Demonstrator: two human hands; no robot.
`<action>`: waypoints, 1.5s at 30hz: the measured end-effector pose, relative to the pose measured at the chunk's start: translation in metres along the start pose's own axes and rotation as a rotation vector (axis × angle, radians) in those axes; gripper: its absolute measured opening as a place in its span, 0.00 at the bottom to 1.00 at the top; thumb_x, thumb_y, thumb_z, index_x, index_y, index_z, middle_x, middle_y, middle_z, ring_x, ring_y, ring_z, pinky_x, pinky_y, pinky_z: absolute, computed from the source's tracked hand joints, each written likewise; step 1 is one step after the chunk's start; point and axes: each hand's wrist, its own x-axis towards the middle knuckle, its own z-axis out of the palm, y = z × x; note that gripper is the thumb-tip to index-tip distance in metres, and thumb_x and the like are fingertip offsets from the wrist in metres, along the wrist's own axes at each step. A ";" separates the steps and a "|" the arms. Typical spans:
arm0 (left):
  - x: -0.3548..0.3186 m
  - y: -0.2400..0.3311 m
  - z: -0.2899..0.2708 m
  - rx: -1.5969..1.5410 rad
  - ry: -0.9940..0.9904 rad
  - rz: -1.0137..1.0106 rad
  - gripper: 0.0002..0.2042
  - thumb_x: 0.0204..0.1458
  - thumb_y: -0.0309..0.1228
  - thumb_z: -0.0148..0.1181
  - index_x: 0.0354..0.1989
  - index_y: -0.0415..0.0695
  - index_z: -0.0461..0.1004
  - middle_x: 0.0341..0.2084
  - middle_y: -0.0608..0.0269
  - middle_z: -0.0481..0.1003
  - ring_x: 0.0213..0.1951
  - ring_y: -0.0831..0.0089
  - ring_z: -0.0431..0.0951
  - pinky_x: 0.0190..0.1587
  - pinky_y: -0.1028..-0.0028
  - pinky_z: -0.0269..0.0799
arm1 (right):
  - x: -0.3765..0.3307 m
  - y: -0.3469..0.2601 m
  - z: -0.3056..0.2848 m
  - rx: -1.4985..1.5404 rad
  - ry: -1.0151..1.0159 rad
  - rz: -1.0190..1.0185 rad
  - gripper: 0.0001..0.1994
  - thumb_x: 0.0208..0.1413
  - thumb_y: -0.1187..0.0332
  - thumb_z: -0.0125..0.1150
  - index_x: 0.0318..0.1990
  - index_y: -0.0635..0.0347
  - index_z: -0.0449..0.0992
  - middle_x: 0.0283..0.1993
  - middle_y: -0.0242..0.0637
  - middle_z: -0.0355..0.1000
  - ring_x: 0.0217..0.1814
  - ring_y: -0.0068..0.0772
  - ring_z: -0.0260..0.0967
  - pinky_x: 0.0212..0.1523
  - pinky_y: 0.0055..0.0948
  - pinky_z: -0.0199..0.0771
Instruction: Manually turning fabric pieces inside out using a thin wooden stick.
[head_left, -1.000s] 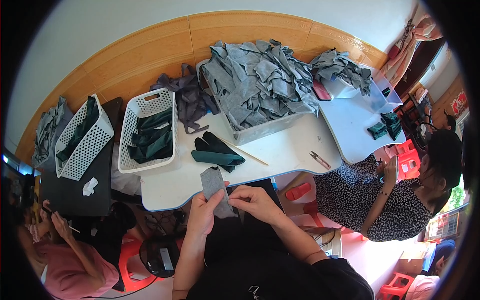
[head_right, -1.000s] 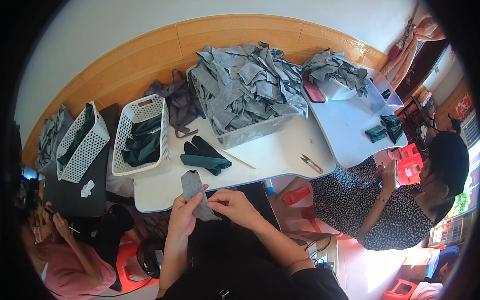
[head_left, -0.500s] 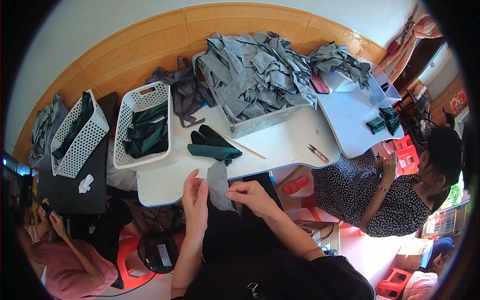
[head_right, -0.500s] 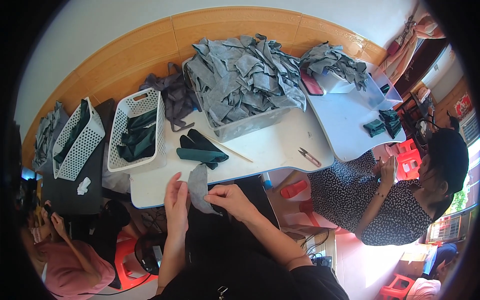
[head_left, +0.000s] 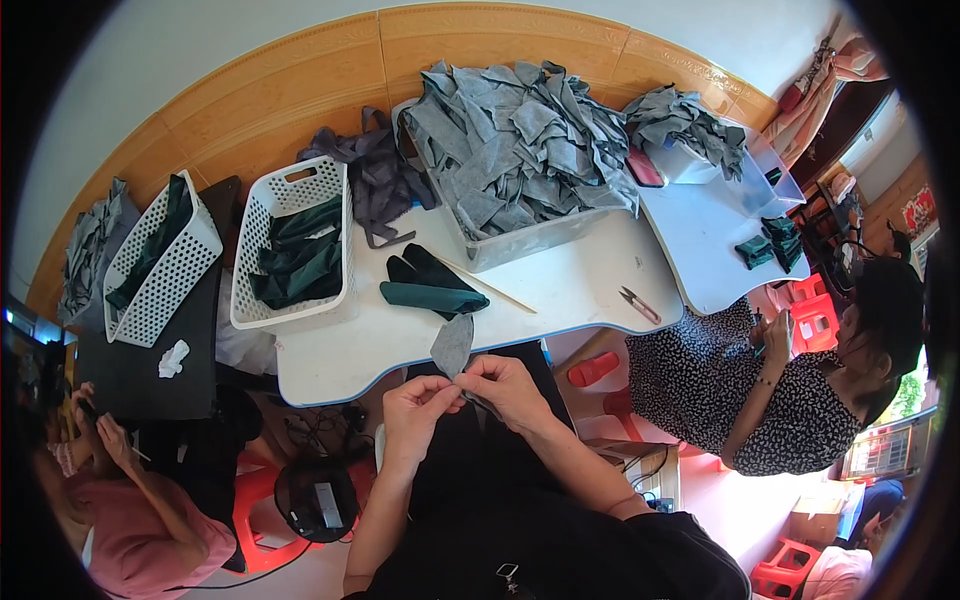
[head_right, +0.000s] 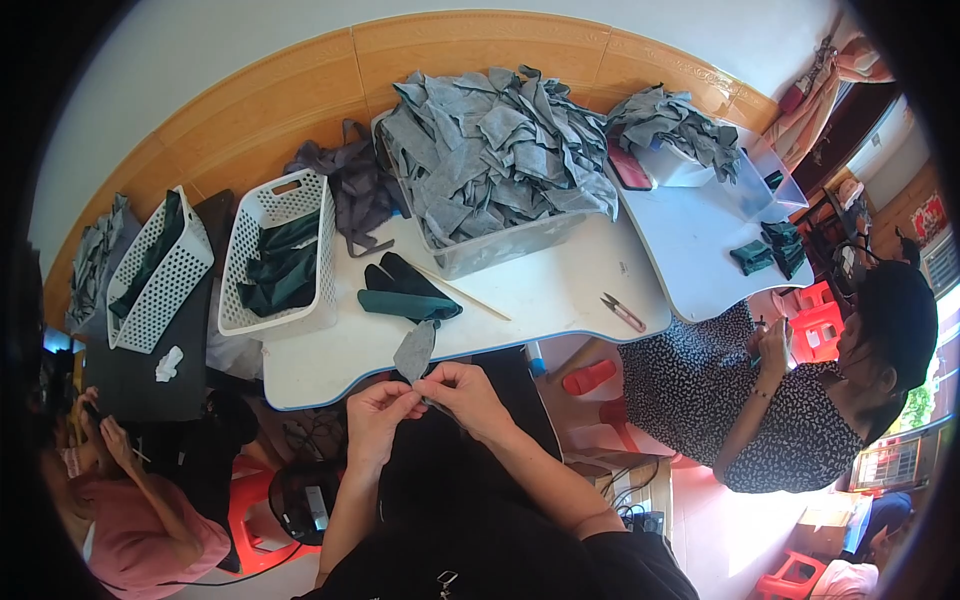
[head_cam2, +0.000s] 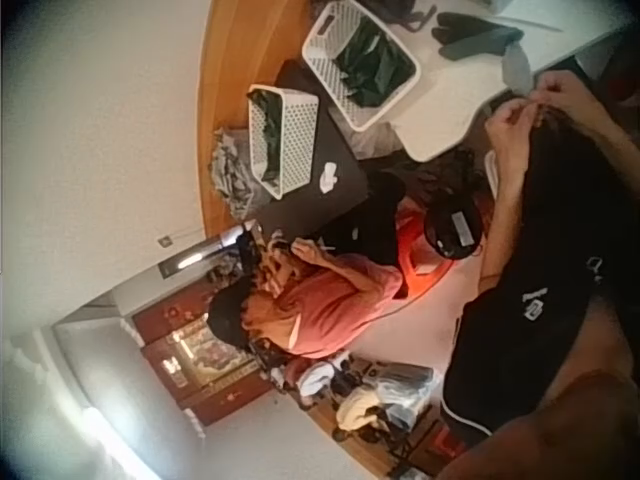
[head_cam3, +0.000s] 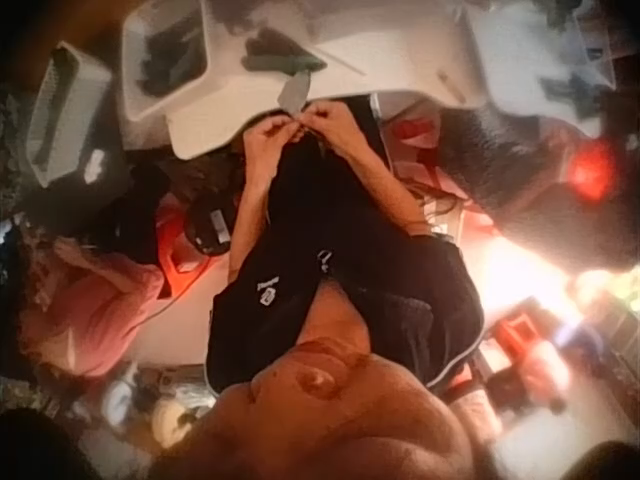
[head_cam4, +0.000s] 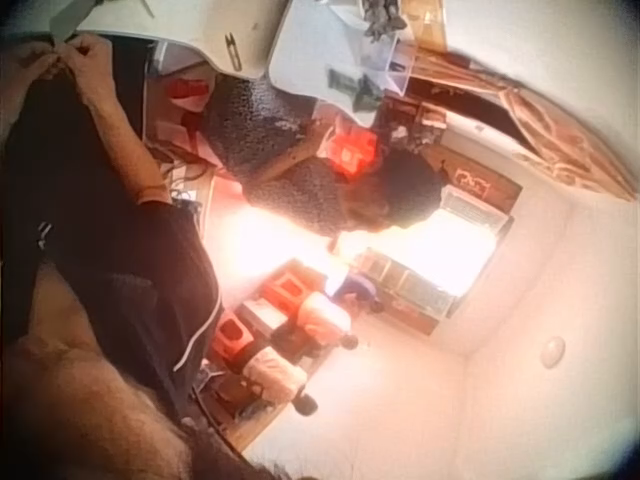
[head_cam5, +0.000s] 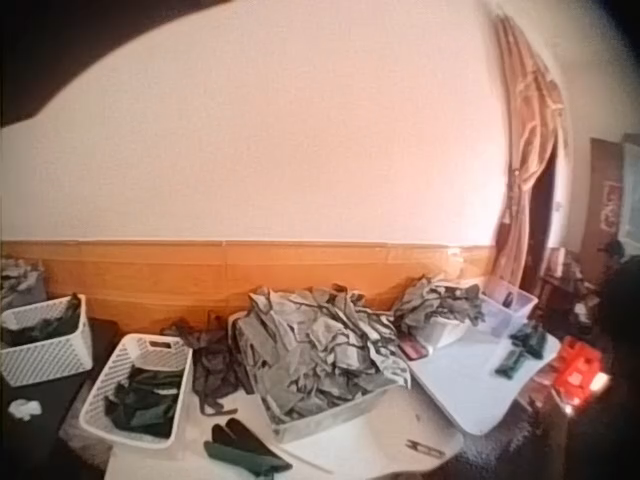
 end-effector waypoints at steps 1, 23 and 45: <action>0.000 -0.002 -0.002 -0.005 -0.010 0.000 0.03 0.51 0.21 0.63 0.33 0.34 0.76 0.26 0.62 0.77 0.28 0.77 0.78 0.33 0.81 0.74 | -0.001 0.000 -0.002 -0.015 -0.006 -0.004 0.06 0.55 0.71 0.64 0.29 0.64 0.76 0.26 0.27 0.71 0.27 0.14 0.66 0.30 0.15 0.65; 0.004 -0.031 -0.013 -0.458 0.008 -0.097 0.07 0.55 0.24 0.59 0.41 0.38 0.74 0.36 0.62 0.77 0.36 0.76 0.77 0.42 0.76 0.72 | 0.000 0.020 -0.005 -0.423 0.039 -0.237 0.07 0.57 0.73 0.60 0.42 0.62 0.78 0.36 0.28 0.70 0.36 0.16 0.67 0.37 0.17 0.67; 0.001 -0.022 -0.005 -0.520 0.045 -0.118 0.08 0.58 0.31 0.58 0.41 0.39 0.74 0.35 0.61 0.78 0.36 0.75 0.79 0.41 0.73 0.76 | -0.002 0.029 0.007 -0.453 0.102 -0.492 0.09 0.50 0.81 0.57 0.40 0.62 0.76 0.42 0.30 0.66 0.40 0.20 0.66 0.39 0.18 0.64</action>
